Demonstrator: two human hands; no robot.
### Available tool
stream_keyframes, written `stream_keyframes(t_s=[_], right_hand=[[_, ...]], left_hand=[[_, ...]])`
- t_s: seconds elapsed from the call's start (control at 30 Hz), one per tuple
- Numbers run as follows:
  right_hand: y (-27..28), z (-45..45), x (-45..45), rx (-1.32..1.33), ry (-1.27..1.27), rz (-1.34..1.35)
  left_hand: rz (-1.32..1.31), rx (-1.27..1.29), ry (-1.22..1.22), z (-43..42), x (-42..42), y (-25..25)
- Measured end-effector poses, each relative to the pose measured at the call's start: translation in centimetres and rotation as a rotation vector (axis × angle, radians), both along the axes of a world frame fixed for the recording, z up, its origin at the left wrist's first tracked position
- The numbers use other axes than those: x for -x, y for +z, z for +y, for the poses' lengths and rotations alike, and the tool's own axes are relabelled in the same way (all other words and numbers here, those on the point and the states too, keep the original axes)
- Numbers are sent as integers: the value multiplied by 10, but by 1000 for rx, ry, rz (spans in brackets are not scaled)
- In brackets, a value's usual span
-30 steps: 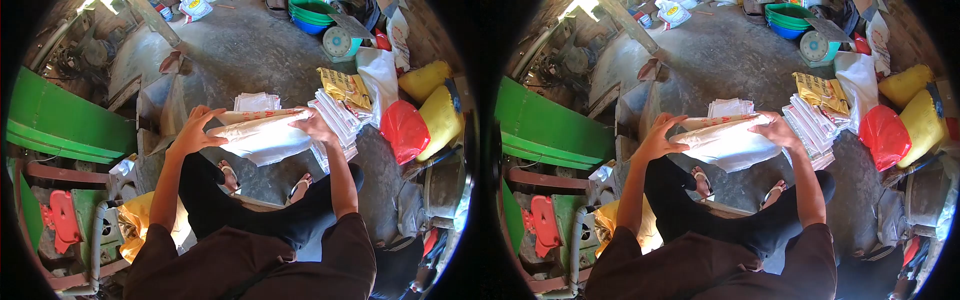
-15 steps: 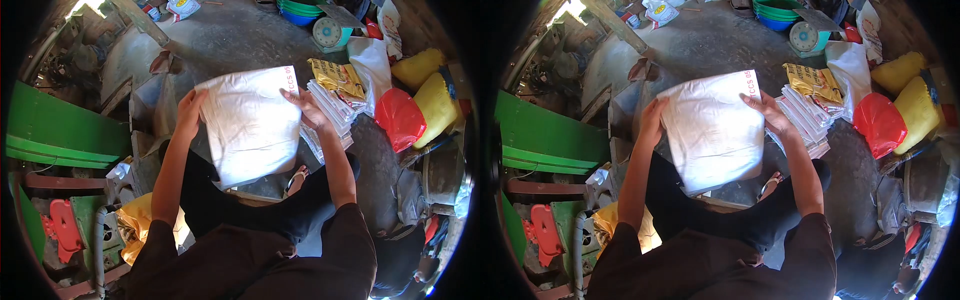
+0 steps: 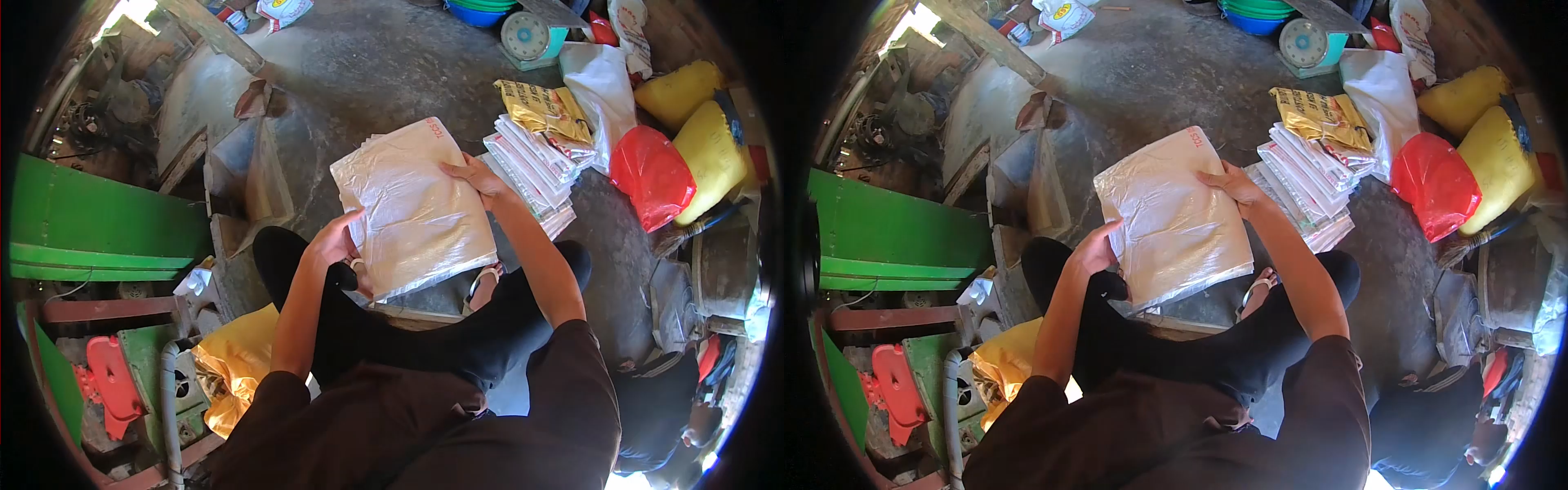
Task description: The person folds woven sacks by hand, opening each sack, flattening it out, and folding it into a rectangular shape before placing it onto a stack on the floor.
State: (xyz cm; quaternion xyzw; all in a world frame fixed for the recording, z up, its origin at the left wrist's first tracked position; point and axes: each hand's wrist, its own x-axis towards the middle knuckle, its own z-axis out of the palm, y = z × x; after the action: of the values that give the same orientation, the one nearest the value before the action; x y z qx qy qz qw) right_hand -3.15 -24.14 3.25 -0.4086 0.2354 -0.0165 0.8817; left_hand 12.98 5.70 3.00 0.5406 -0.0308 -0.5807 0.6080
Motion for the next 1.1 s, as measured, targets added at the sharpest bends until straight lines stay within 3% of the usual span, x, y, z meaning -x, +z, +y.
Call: stream_keyframes(t_s=[0.07, 0.17, 0.3, 0.47, 0.57, 0.67, 0.77, 0.8, 0.9, 0.93, 1.03, 1.07, 1.1], right_hand=[[2, -1, 1, -35, -9, 6], [7, 3, -1, -116, -31, 1], [11, 21, 1, -252, 97, 32], [-30, 32, -3, -185, 172, 116], [-29, 25, -2, -164, 180, 139], [-34, 17, -2, -13, 214, 87], [-6, 25, 8, 933, 221, 312], [-20, 17, 5, 858, 343, 317], [-18, 39, 1, 1240, 360, 223], [-3, 51, 2, 1151, 331, 173], [25, 77, -3, 282, 365, 73], [25, 83, -4, 75, 377, -5], [9, 89, -7, -7, 288, -100]], left_hand=[[-46, 19, -47, 3, 4, -2], [-47, 19, 137, -5, -2, 23], [295, 217, 199, -11, -27, 33], [-89, 206, 318, 1, 2, 61], [40, 86, 214, 14, 3, 40], [216, -22, 103, 28, -9, -13], [-31, 96, 149, 21, -2, 3], [-83, 56, 196, 20, -6, 6], [-372, 81, 273, 0, 1, 37], [-535, 64, 264, -7, 2, 39], [-832, -40, 42, -40, 25, 65], [-781, -120, -47, -53, 45, 83], [-897, -167, -165, -61, 59, 78]])
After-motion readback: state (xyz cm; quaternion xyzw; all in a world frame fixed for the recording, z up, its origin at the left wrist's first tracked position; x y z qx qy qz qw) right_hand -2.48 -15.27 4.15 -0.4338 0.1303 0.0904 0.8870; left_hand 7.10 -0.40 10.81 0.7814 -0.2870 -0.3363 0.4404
